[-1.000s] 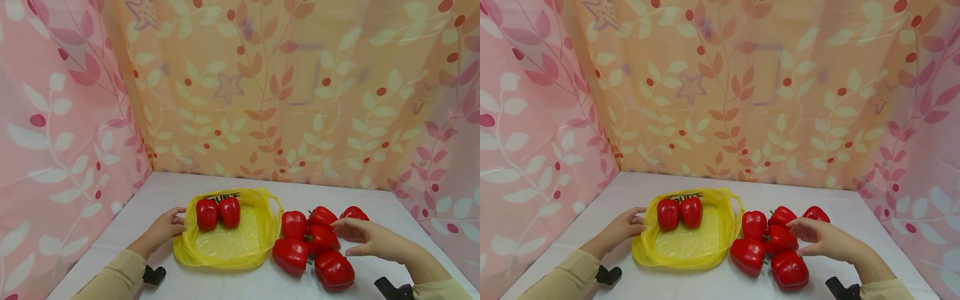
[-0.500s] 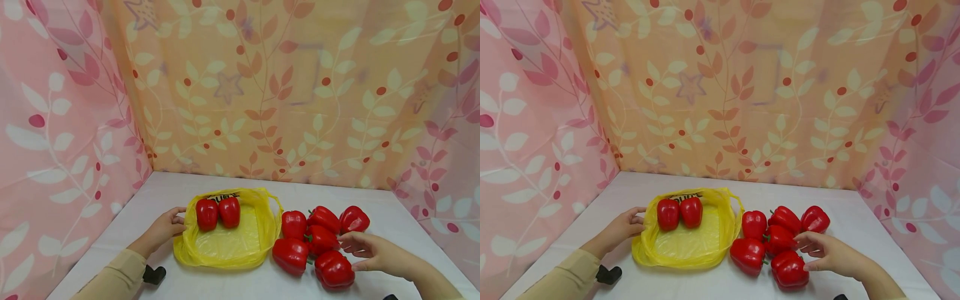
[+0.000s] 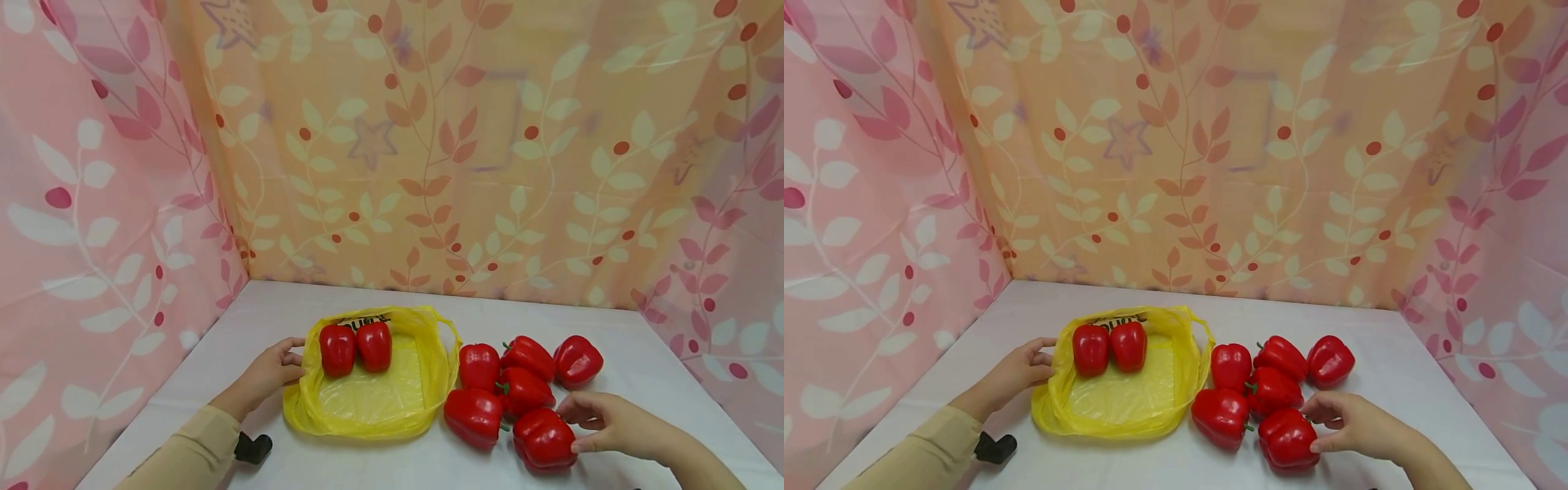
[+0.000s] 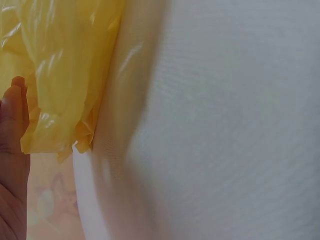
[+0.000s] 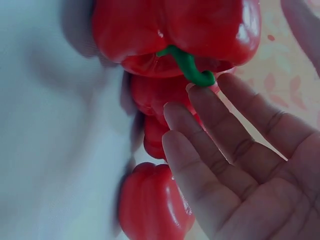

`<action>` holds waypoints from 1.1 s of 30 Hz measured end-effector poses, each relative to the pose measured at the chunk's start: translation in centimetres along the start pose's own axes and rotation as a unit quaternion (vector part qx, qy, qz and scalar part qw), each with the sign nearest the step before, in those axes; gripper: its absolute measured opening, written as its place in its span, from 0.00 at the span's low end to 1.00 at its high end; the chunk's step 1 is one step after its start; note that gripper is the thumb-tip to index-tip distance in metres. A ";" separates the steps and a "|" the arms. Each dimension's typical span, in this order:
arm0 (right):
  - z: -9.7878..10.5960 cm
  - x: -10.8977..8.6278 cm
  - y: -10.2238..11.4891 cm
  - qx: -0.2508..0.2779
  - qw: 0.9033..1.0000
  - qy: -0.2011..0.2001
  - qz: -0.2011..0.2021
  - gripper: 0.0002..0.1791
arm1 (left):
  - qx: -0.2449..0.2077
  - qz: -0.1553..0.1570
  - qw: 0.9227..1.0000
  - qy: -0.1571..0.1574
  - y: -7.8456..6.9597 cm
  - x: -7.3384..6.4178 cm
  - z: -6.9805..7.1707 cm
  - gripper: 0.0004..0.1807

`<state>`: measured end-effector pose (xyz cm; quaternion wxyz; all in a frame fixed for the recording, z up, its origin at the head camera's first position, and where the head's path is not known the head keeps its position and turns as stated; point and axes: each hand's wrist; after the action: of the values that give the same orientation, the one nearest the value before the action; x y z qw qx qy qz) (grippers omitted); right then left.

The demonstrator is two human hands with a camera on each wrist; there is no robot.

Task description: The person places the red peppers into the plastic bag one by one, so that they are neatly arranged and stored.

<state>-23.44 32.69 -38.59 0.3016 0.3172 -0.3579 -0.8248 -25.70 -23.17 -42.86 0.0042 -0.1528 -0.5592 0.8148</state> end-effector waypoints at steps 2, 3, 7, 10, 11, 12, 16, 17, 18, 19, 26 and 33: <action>0.0 0.0 -0.1 -0.009 1.000 0.001 0.003 0.18 | 0.001 0.002 1.000 -0.002 0.0 0.0 0.0 0.29; 0.0 0.1 -0.1 -0.012 1.000 0.002 0.006 0.17 | 0.002 0.002 1.000 -0.002 0.0 0.0 0.0 0.29; 0.0 0.1 -0.1 -0.017 1.000 -0.001 0.001 0.18 | 0.004 0.005 1.000 -0.004 0.0 0.0 0.0 0.28; 0.0 0.2 0.0 -0.011 1.000 -0.002 -0.004 0.20 | 0.005 0.006 1.000 -0.005 0.0 0.0 0.0 0.29; 0.1 0.2 0.0 -0.006 1.000 -0.003 -0.008 0.21 | 0.005 0.006 1.000 -0.004 0.0 0.0 0.0 0.29; 0.1 0.2 0.0 -0.001 1.000 -0.002 -0.009 0.22 | 0.004 0.006 1.000 -0.004 0.0 0.0 0.0 0.29; 0.1 0.3 0.0 0.026 0.999 0.000 -0.019 0.25 | 0.001 0.003 1.000 -0.003 0.2 0.1 0.1 0.29; 0.1 0.3 0.0 0.029 0.999 0.002 -0.018 0.26 | 0.001 0.002 1.000 -0.003 0.3 0.1 0.1 0.29; 0.1 0.3 -0.1 0.032 0.999 0.003 -0.016 0.26 | 0.000 0.002 1.000 -0.003 0.3 0.1 0.1 0.29; 0.1 0.3 -0.1 0.034 0.999 0.004 -0.017 0.26 | 0.000 0.001 1.000 -0.002 0.3 0.1 0.1 0.29; 0.2 0.5 -0.1 0.042 0.999 0.011 -0.020 0.26 | 0.000 0.003 1.000 -0.004 0.5 0.2 0.2 0.29; 0.0 0.6 0.1 0.068 0.997 0.008 -0.040 0.27 | -0.002 0.000 1.000 -0.001 0.5 0.1 0.1 0.29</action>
<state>-23.79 32.19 -38.72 0.2484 0.3576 -0.3980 -0.8075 -25.74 -23.46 -43.26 0.0033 -0.1518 -0.5612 0.8137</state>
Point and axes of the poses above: each hand's wrist, its own x-axis towards the middle knuckle, its own z-axis out of the back of the hand, y = z × x, and after that the axes turned 11 degrees about y, right-handed
